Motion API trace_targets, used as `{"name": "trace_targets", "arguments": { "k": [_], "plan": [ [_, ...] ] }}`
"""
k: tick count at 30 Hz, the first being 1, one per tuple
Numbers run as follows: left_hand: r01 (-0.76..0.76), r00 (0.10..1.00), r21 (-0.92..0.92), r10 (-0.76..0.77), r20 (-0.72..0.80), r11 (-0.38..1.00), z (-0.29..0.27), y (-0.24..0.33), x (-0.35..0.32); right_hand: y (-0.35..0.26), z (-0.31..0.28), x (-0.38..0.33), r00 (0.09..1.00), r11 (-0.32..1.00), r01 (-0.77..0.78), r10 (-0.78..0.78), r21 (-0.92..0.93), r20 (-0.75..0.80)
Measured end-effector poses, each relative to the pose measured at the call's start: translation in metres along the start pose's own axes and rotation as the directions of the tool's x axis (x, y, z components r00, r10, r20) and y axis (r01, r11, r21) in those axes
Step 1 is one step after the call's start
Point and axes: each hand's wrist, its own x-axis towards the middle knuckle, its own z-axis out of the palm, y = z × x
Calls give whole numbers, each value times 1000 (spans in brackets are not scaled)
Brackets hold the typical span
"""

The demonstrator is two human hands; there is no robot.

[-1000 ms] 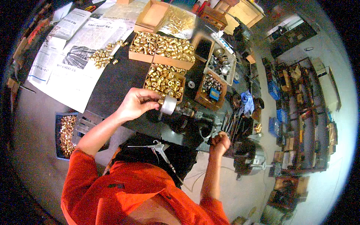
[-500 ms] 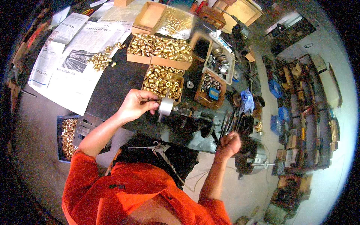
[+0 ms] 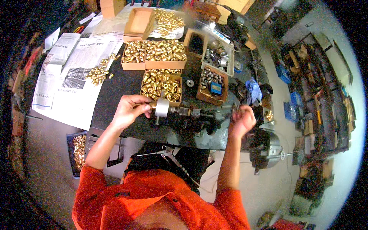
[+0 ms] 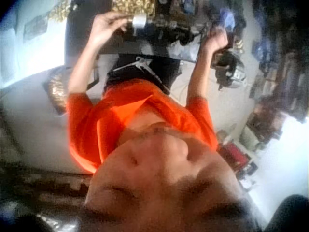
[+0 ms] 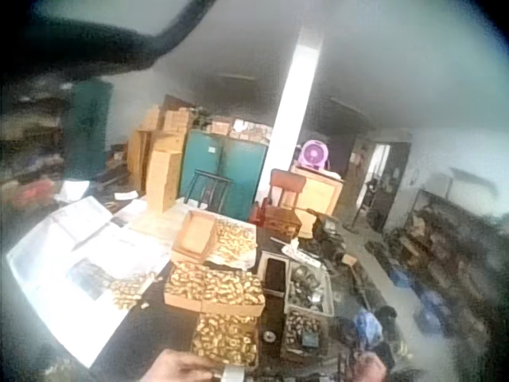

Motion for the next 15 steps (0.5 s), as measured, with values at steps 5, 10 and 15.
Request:
{"name": "trace_targets", "arguments": {
  "k": [5,10,15],
  "plan": [
    [37,996,35,-33,-88,999,-21,-3,5,8,-69,-48,983,988,-144,149,-60,105],
    [-44,999,473,37,24,880,-8,-6,73,77,-82,-27,981,980,-189,191,-58,24],
    [-55,998,570,50,25,820,0,-19,118,67,-49,-28,985,981,-168,164,-100,-49]
  ]
}}
